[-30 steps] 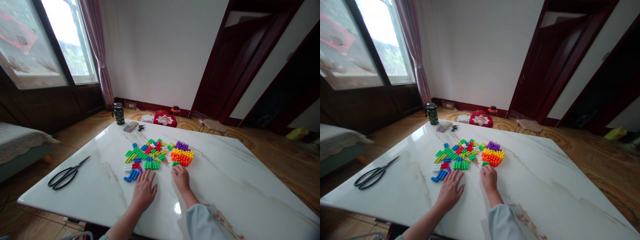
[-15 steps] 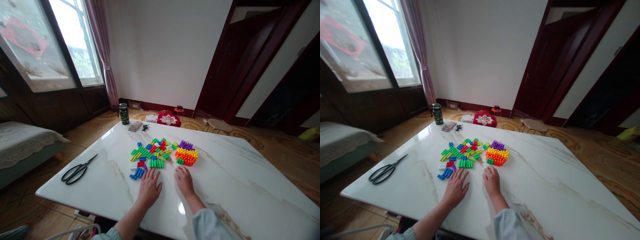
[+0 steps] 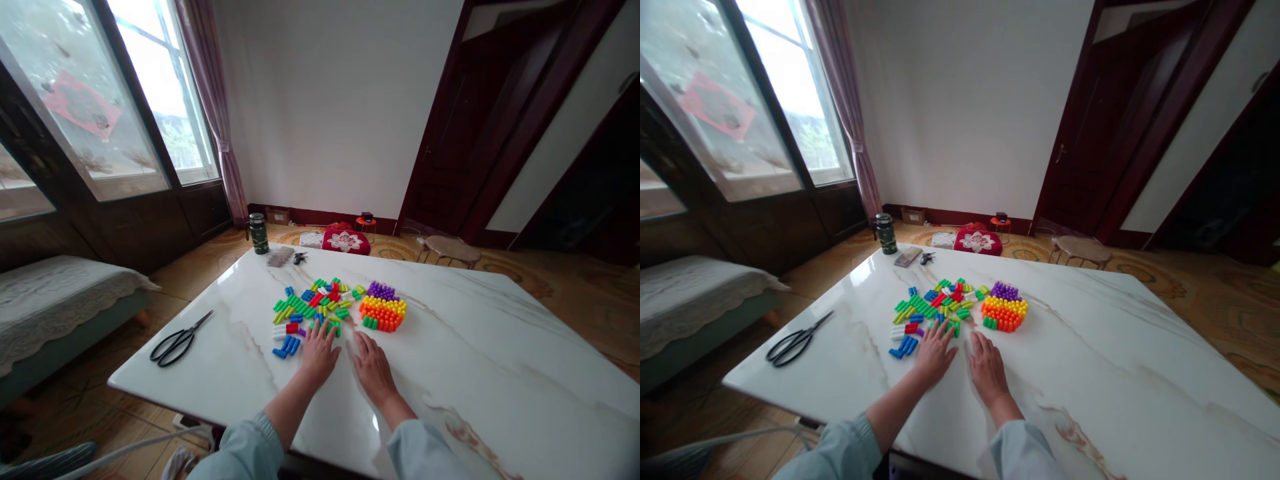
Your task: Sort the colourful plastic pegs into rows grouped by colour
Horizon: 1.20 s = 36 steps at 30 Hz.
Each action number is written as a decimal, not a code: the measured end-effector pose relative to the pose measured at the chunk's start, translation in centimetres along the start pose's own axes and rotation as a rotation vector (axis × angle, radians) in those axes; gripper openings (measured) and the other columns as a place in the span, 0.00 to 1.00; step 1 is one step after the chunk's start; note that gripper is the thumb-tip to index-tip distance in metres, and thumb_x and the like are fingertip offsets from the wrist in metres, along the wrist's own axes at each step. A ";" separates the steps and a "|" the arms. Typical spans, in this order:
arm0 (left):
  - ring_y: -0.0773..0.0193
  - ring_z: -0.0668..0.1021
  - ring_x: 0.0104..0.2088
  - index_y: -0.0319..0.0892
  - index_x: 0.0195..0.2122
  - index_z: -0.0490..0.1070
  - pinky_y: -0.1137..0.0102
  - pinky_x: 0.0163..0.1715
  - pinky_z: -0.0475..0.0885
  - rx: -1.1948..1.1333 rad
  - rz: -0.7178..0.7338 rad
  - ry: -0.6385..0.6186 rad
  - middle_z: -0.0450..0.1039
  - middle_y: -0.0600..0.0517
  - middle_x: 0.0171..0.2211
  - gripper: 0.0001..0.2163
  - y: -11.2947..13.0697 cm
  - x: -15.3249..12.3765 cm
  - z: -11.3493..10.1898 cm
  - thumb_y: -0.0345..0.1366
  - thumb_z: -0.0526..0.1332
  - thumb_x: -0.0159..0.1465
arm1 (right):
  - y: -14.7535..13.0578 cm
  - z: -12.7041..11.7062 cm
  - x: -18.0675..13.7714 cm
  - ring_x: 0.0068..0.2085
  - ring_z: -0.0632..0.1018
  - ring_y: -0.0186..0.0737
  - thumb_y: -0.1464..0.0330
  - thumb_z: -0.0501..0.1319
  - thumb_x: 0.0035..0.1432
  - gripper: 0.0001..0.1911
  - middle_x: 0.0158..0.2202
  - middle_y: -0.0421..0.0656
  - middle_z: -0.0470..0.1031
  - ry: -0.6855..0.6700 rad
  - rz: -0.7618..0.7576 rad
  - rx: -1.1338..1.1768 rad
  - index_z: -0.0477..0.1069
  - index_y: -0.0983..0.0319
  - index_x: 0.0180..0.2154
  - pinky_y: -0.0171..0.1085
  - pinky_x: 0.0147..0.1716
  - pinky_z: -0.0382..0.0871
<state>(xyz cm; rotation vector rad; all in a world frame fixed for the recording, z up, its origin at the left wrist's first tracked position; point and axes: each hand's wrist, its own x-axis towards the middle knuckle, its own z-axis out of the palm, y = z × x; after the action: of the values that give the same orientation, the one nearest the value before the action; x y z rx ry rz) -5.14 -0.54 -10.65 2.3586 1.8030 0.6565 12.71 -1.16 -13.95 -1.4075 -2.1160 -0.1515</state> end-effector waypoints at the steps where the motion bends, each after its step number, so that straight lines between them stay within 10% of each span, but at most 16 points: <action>1: 0.45 0.60 0.65 0.45 0.60 0.66 0.46 0.62 0.58 -0.019 0.030 0.008 0.62 0.44 0.63 0.23 0.4 -0.3 0.3 0.36 0.59 0.62 | 0.0 -0.1 0.0 0.56 0.70 0.48 0.71 0.51 0.62 0.27 0.60 0.51 0.67 0.005 -0.003 0.008 0.58 0.60 0.63 0.45 0.51 0.68; 6: 0.55 0.67 0.60 0.47 0.56 0.69 0.56 0.60 0.63 -0.140 0.217 0.028 0.68 0.48 0.59 0.21 1.7 -2.6 0.8 0.29 0.55 0.62 | -0.5 -1.5 0.5 0.52 0.71 0.47 0.68 0.54 0.62 0.25 0.55 0.49 0.71 -0.080 -0.062 0.123 0.61 0.61 0.61 0.44 0.52 0.68; 18: 0.51 0.67 0.58 0.45 0.56 0.69 0.55 0.55 0.65 0.048 0.006 0.147 0.64 0.43 0.60 0.19 1.4 -2.5 1.4 0.31 0.55 0.64 | -0.3 -1.4 -0.1 0.38 0.78 0.41 0.64 0.46 0.68 0.17 0.38 0.47 0.77 -0.053 0.151 0.186 0.70 0.64 0.46 0.36 0.38 0.70; 25: 0.51 0.69 0.53 0.44 0.43 0.74 0.57 0.49 0.67 0.062 0.081 0.128 0.69 0.44 0.53 0.14 1.9 -2.5 1.2 0.26 0.52 0.62 | 0.3 -1.2 0.4 0.47 0.77 0.42 0.62 0.46 0.67 0.18 0.46 0.51 0.74 0.135 0.271 0.188 0.70 0.63 0.45 0.38 0.45 0.70; 36: 0.53 0.69 0.47 0.42 0.39 0.73 0.58 0.50 0.66 0.074 0.065 0.168 0.69 0.44 0.47 0.11 2.2 -2.6 0.9 0.25 0.56 0.57 | -1.2 0.8 4.4 0.43 0.79 0.41 0.60 0.51 0.63 0.16 0.41 0.45 0.80 0.011 0.338 0.349 0.74 0.59 0.41 0.35 0.40 0.70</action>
<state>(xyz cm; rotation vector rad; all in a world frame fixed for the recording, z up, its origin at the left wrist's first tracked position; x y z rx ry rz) -3.33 -3.46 -11.48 2.4879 1.8519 0.8334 10.11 2.21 -12.06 -1.5126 -1.7564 0.3262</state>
